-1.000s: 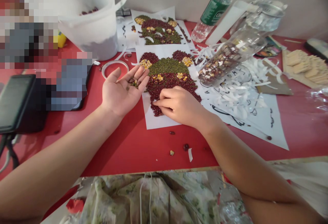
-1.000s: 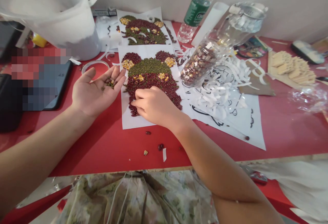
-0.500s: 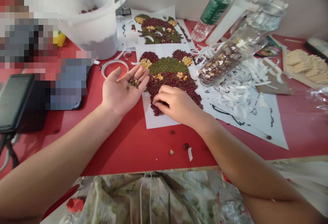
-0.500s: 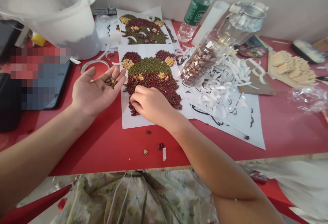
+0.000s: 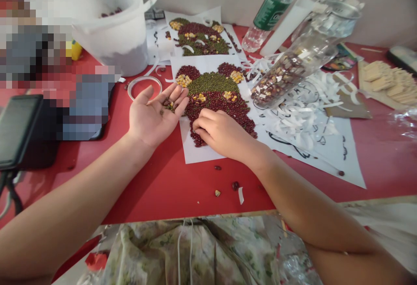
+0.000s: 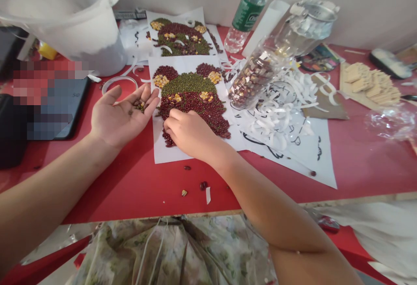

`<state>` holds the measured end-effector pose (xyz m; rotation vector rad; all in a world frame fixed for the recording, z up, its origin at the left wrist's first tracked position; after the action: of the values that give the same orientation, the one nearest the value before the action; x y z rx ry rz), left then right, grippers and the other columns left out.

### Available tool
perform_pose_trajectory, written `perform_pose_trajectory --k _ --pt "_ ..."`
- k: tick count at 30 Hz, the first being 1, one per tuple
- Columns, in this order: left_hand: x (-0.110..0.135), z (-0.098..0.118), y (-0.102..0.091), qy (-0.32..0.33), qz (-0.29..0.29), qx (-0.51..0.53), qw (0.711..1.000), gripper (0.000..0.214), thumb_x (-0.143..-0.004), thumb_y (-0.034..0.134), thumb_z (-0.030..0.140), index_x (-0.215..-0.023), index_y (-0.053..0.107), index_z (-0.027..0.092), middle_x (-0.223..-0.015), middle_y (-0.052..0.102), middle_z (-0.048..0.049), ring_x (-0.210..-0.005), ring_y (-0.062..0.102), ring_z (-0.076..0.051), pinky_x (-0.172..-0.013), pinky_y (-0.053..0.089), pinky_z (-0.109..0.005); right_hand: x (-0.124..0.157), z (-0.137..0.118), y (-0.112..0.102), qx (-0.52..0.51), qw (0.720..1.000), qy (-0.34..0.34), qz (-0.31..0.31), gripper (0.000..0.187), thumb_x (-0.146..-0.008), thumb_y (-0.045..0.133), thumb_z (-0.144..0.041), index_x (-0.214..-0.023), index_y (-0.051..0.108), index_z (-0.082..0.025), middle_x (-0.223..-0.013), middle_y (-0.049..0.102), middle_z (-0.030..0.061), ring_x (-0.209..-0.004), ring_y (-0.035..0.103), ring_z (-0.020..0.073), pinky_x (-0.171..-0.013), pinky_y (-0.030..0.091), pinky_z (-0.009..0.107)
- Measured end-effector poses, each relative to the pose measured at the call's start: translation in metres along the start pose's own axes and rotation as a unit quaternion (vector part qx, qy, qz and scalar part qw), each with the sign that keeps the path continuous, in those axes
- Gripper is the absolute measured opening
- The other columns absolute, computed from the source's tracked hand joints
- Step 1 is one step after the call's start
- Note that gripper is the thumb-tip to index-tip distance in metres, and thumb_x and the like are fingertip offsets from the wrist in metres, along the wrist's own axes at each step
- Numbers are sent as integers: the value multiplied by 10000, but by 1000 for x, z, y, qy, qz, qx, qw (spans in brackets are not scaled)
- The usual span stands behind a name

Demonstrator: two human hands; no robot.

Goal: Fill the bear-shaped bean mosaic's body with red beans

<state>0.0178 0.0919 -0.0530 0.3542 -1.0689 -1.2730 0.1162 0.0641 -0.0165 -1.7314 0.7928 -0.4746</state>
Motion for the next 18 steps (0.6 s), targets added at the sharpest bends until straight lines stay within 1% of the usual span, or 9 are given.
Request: perform_pose_trajectory --k 4,7,9,14,18 --pt "0 0 -1 2 -2 2 1000 526 -966 357 393 -1394 469 110 -905 738 -96 -1180 670 -212 -1041 522 -295 0 -1 1 2 1000 1 -9 230 -978 481 -164 -919 700 -128 -914 619 69 -801 558 170 -741 319 312" --pt "0 0 -2 2 -1 -2 1000 512 -961 363 393 -1384 477 128 -950 743 -99 -1172 675 -211 -1043 521 -299 0 -2 0 10 1000 -3 -11 238 -976 488 -166 -913 713 -120 -894 621 66 -778 554 159 -739 320 308" --pt "0 -1 -1 2 -2 -3 1000 509 -958 362 394 -1382 474 134 -964 744 -97 -1163 679 -208 -1046 517 -299 1 -3 -3 12 1000 -13 -1 234 -968 498 -167 -907 720 -121 -880 622 63 -758 544 152 -733 320 306" --pt "0 0 -2 3 4 0 1000 524 -953 360 383 -1393 452 112 -906 738 -83 -1106 698 -202 -1046 511 -300 10 -10 -9 16 998 -63 24 260 -942 495 -160 -844 736 -149 -849 635 64 -757 531 161 -718 320 319" --pt "-1 1 -2 4 9 2 1000 537 -955 354 372 -1415 429 105 -873 732 -74 -1057 711 -194 -1032 517 -296 12 -8 -13 -14 997 -63 45 243 -910 512 -145 -835 743 -154 -828 637 64 -766 545 168 -725 361 329"
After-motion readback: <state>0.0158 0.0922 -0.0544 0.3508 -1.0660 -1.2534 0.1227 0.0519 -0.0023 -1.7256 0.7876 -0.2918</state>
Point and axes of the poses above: each hand's wrist, its own x-axis away from the middle knuckle, its own y-axis out of the palm, z = x × y, the point moved 10 cm from there along -x, towards the middle knuckle
